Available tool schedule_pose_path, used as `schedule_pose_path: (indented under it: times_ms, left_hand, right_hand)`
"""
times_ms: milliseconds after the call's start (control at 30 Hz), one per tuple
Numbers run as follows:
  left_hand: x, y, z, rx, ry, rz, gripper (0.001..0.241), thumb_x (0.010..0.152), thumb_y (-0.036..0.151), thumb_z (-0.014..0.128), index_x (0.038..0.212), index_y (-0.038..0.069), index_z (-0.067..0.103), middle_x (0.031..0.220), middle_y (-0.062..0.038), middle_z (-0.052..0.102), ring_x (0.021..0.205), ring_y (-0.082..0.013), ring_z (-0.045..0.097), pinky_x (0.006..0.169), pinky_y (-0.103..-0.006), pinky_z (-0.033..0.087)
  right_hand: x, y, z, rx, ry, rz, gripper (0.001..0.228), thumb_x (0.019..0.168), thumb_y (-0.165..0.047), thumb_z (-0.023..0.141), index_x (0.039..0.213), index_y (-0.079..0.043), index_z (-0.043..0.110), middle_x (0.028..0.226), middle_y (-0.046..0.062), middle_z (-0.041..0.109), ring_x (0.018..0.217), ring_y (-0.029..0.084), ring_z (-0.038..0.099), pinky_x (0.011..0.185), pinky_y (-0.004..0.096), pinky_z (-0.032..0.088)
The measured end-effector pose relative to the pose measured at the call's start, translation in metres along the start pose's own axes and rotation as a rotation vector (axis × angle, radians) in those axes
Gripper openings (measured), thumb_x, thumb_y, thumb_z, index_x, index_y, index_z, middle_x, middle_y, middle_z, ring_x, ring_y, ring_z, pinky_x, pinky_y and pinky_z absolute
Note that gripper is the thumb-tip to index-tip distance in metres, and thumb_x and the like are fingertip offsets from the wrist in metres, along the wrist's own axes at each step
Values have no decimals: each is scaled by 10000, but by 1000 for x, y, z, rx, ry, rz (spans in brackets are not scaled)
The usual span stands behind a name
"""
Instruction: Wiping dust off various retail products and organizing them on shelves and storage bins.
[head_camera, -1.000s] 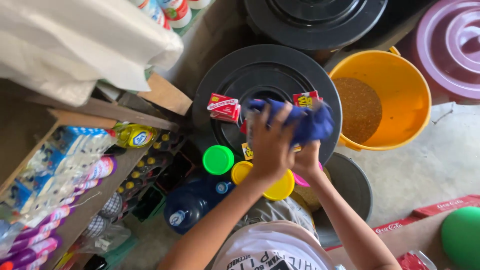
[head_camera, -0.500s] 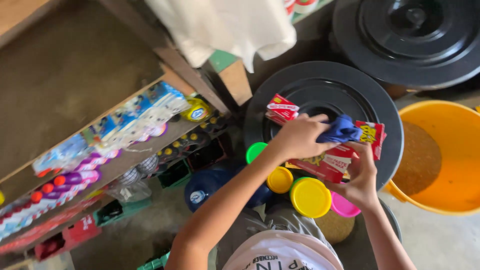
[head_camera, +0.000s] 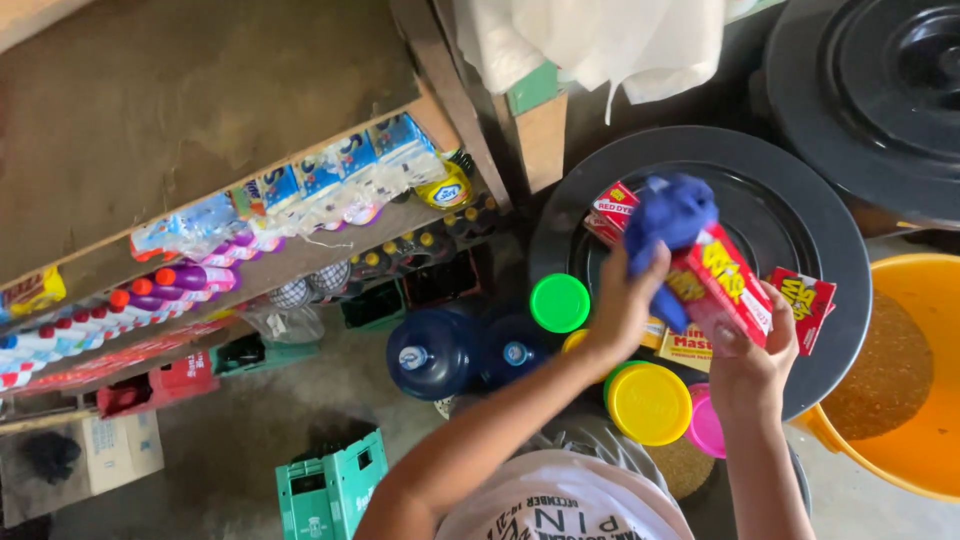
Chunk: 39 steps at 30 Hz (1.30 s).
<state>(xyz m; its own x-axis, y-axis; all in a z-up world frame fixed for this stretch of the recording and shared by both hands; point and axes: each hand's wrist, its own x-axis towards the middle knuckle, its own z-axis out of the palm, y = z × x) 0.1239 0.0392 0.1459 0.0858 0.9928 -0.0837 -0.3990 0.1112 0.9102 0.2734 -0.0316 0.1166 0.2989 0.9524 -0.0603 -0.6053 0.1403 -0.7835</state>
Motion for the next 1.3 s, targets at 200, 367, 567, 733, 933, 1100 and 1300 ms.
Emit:
schedule_pose_path:
  times_ms: [200, 367, 567, 733, 933, 1100, 1300]
  left_hand:
    - [-18, 43, 12, 637, -128, 468, 425, 986, 118, 651, 1387, -14, 600, 1532, -168, 492, 1461, -329, 480, 1299, -403, 381]
    - [-26, 41, 13, 664, -169, 512, 373, 971, 103, 678, 1328, 35, 596, 1585, -136, 445, 1476, -408, 432, 1287, -482, 329]
    - [-60, -12, 3, 630, -232, 576, 434, 862, 93, 666, 1285, 64, 575, 1554, -157, 449, 1495, -489, 364, 1276, -585, 260]
    - [-30, -103, -48, -207, 294, -380, 503, 1190, 368, 528, 1332, -113, 533, 1210, -218, 624, 1051, -284, 593, 977, -538, 517]
    - [-34, -71, -68, -569, 161, -859, 538, 1017, 481, 435, 1414, 126, 504, 1359, -68, 615, 1238, -219, 601, 1061, -432, 488]
    - [-36, -119, -94, -864, 78, -773, 482, 1109, 430, 435, 1392, 59, 555, 1316, -114, 654, 1197, -265, 632, 1064, -442, 486]
    - [-37, -85, -98, -868, 229, -682, 471, 1097, 448, 432, 1337, 83, 607, 1340, -103, 660, 1257, -274, 612, 1128, -453, 475]
  right_hand:
    - [2, 19, -34, -201, -13, 83, 621, 820, -78, 712, 1402, 15, 517, 1336, 132, 617, 1262, 249, 626, 1128, 396, 503]
    - [0, 21, -28, -114, -100, 288, 637, 890, -240, 705, 1440, 19, 516, 1364, 131, 620, 1306, 240, 589, 1155, 424, 438]
    - [-17, 36, -9, 244, 89, 326, 802, 822, -529, 749, 1451, -87, 521, 1380, 108, 630, 1266, 273, 596, 1093, 434, 465]
    - [-22, 46, -27, -122, -60, 341, 889, 748, -342, 921, 1493, 1, 577, 1240, 153, 614, 1091, 277, 569, 893, 411, 432]
    - [7, 33, -3, -1142, -81, -184, 891, 631, -284, 995, 1378, -41, 576, 1260, 104, 644, 1200, 255, 566, 1079, 388, 444]
    - [19, 37, -2, -952, -270, -59, 931, 667, -327, 967, 1440, -57, 525, 1298, 111, 584, 1254, 282, 547, 1113, 414, 417]
    - [107, 119, -76, -1100, 355, -107, 854, 669, -302, 952, 1359, -57, 512, 1279, 97, 534, 1239, 297, 520, 1019, 428, 491]
